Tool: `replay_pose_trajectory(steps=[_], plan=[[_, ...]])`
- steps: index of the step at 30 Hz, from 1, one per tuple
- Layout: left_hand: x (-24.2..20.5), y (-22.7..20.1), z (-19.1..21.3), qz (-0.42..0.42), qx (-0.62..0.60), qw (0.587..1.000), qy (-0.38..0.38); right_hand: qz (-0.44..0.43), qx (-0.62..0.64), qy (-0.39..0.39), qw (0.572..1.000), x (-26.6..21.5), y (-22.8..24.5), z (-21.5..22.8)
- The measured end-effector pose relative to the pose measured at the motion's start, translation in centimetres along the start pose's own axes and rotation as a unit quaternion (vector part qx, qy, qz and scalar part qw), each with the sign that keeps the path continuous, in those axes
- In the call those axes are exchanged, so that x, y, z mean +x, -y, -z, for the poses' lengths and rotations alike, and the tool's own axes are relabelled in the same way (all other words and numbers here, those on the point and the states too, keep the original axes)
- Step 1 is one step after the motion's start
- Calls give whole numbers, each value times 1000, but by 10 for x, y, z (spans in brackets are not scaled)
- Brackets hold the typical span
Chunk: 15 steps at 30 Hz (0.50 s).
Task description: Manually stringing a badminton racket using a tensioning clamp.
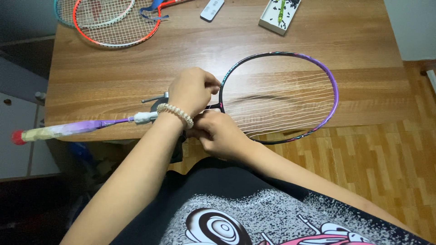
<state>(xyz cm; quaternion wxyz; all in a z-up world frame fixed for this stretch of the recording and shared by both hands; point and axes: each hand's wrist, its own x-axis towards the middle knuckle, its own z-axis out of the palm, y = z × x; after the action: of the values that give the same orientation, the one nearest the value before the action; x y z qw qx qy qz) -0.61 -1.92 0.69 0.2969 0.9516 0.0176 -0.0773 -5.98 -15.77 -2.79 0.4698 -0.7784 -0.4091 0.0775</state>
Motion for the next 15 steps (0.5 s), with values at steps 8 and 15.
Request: replay_pose_trajectory(steps=[8,15], plan=[[4,-8,7,-19,-132,991,32,-1,2,14,1000,-1,-1,1],[30,-30,19,-84,96,977,172,6,-18,12,1000,-1,0,2]])
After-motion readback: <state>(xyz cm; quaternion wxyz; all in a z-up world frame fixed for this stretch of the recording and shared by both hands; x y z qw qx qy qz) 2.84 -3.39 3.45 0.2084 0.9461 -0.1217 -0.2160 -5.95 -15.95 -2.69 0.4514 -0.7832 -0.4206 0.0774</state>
